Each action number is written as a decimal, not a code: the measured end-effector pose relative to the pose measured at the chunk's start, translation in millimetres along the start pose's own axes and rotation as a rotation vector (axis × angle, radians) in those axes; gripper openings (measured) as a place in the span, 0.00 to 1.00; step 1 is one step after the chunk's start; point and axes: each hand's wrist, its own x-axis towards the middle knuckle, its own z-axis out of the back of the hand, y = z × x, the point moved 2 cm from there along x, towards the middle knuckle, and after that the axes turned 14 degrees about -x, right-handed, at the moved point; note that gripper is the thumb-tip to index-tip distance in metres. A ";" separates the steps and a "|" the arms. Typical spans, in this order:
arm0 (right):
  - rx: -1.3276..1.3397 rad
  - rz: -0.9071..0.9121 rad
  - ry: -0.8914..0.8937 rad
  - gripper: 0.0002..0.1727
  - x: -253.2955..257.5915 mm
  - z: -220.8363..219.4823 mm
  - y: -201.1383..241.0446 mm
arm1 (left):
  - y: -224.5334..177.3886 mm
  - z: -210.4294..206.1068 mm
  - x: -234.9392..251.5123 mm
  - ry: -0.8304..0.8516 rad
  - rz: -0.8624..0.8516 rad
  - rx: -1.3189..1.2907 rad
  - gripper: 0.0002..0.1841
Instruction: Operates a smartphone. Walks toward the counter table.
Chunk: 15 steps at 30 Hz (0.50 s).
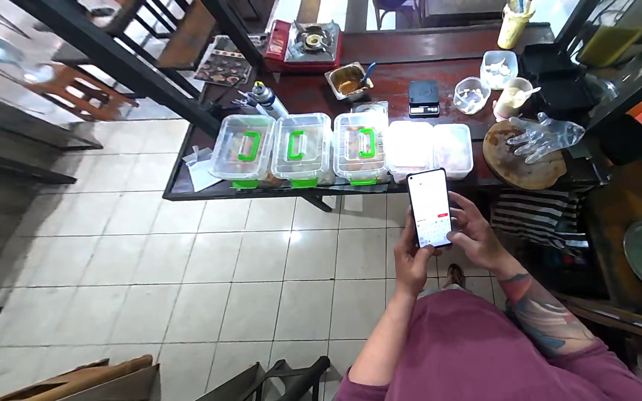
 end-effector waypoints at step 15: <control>-0.022 0.011 -0.004 0.43 2.5 0.4 1.4 | -0.2 -0.6 2.5 -0.007 0.009 -0.006 0.42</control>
